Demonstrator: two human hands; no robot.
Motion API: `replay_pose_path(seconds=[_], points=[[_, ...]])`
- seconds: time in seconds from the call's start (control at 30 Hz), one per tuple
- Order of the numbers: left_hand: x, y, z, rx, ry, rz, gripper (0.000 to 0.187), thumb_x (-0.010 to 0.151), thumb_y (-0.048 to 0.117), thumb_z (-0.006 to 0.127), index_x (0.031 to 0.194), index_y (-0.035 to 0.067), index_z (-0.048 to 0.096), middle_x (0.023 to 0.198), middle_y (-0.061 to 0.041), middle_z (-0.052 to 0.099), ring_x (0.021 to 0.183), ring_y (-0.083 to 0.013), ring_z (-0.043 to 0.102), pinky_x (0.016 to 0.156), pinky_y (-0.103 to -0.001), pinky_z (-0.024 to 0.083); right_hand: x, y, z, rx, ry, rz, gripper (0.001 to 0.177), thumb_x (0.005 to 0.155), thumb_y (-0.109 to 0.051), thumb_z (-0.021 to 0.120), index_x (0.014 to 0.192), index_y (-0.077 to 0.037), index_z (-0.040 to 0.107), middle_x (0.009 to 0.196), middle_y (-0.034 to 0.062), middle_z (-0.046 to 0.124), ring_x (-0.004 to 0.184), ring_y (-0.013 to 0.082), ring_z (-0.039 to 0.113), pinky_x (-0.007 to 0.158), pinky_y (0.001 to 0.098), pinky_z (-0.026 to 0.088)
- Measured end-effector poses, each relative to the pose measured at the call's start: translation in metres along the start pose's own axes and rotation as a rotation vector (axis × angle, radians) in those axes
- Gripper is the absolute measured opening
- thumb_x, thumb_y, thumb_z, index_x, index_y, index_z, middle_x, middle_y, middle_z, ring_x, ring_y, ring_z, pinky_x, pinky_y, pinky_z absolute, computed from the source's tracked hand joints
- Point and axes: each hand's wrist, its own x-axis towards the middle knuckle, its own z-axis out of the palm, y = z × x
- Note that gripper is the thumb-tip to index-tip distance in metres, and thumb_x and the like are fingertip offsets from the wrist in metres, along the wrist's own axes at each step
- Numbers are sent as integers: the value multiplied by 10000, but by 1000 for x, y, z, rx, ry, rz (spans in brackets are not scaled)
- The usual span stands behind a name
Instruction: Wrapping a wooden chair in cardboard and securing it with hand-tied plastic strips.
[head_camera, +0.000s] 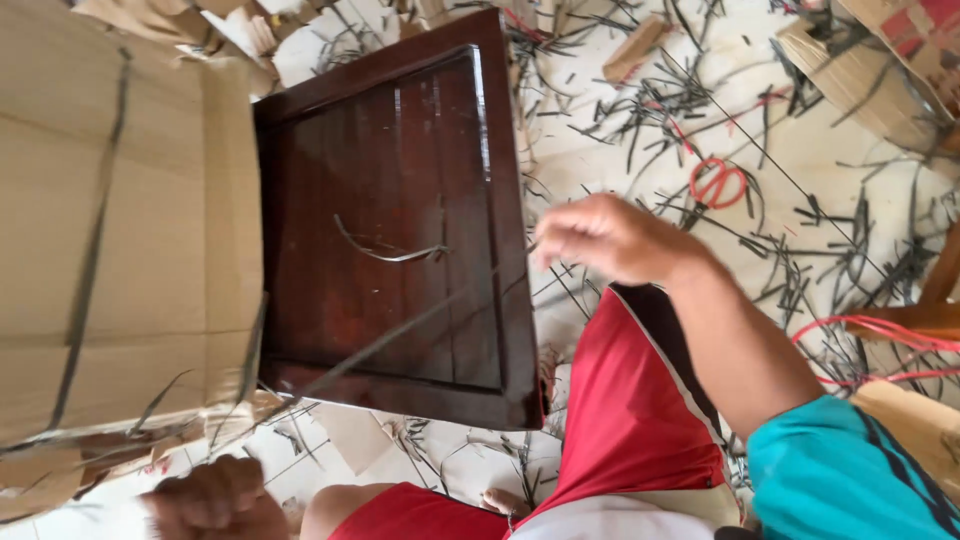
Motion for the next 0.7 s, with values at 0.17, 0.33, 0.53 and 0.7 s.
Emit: replay_pose_path(seconds=[0.17,0.33,0.53,0.7], points=[[1,26,-35,-230,75,-226,558,1187,422,464,680,224,344,576,88,268,559,-61,280,573,-217,250,8,25,-9,465,293,229,264,1071,-188,551,907,-9,654,829,49,633,590,58,398,518,210,384],[-1,48,-24,-466,286,-327,388,1176,317,552,829,164,636,633,68,428,647,-77,430,648,-234,332,33,68,-2,834,557,248,198,1081,-174,534,901,-121,599,663,-37,475,531,61,422,449,199,338],[-9,68,-30,-621,392,-225,249,1149,159,512,1010,63,694,777,5,599,670,-75,481,651,-208,357,59,87,-1,1232,645,171,150,1091,-285,583,991,-188,637,681,-90,485,577,26,425,500,172,329],[-21,80,-47,-568,508,-152,226,1144,155,525,1015,98,703,786,30,649,650,-48,499,631,-193,356,69,79,3,1296,729,145,146,1115,-217,546,1189,-159,658,691,-94,507,571,16,443,508,159,328]])
